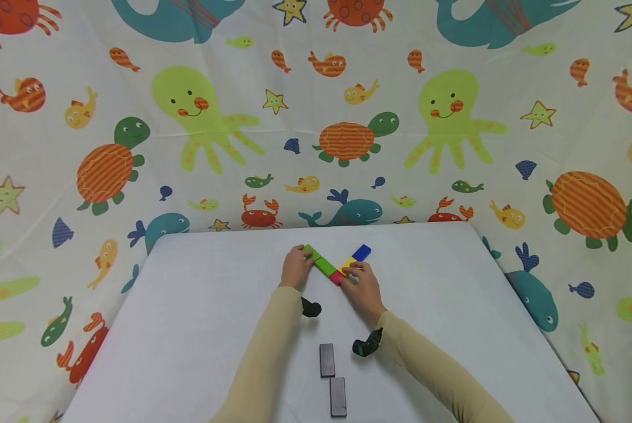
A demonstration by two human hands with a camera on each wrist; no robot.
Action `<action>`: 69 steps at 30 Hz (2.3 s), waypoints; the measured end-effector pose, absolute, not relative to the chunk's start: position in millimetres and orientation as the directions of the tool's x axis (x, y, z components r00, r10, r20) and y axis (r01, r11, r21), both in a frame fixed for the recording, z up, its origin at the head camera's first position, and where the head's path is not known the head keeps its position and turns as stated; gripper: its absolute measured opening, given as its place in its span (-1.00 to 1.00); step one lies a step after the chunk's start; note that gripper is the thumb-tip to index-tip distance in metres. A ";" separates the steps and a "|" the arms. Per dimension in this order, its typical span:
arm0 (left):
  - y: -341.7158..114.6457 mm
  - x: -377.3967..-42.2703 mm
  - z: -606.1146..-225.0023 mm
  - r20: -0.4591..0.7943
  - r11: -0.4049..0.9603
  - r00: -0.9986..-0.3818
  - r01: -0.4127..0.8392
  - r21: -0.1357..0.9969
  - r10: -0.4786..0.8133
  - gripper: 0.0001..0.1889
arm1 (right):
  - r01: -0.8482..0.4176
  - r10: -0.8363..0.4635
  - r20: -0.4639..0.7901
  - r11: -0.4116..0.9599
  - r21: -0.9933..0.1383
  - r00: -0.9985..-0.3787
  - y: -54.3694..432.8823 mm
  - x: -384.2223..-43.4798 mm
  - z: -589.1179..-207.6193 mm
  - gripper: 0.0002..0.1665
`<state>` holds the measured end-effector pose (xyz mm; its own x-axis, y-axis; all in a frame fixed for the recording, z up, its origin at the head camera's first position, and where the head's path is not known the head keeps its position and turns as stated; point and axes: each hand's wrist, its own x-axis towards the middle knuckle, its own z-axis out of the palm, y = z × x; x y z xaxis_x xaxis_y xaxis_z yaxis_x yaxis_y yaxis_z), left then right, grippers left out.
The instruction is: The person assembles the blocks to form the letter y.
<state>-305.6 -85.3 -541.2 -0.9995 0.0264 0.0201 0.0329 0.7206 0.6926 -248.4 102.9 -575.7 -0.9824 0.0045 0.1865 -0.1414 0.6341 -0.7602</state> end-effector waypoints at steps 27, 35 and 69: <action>-88.2 -301.0 -542.9 0.041 0.731 -0.997 0.070 0.679 0.057 -0.66 | -0.147 0.000 0.190 0.632 -0.761 -0.982 102.7 -246.9 -573.8 -0.65; -90.4 -299.0 -539.0 0.032 0.728 -0.997 0.074 0.681 0.071 -0.65 | -0.167 -0.007 0.209 0.630 -0.758 -0.978 103.1 -246.7 -573.3 -0.66; -128.4 -185.7 -550.9 0.238 0.411 -0.662 0.665 0.623 0.710 -0.57 | -0.163 0.000 0.211 0.633 -0.757 -0.978 103.1 -246.6 -573.4 -0.64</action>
<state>-185.7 -128.4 -550.9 -0.6625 0.7101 0.2385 0.6652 0.4113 0.6232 -246.6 103.1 -573.4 -0.9775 0.0001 0.2107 -0.1630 0.6331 -0.7567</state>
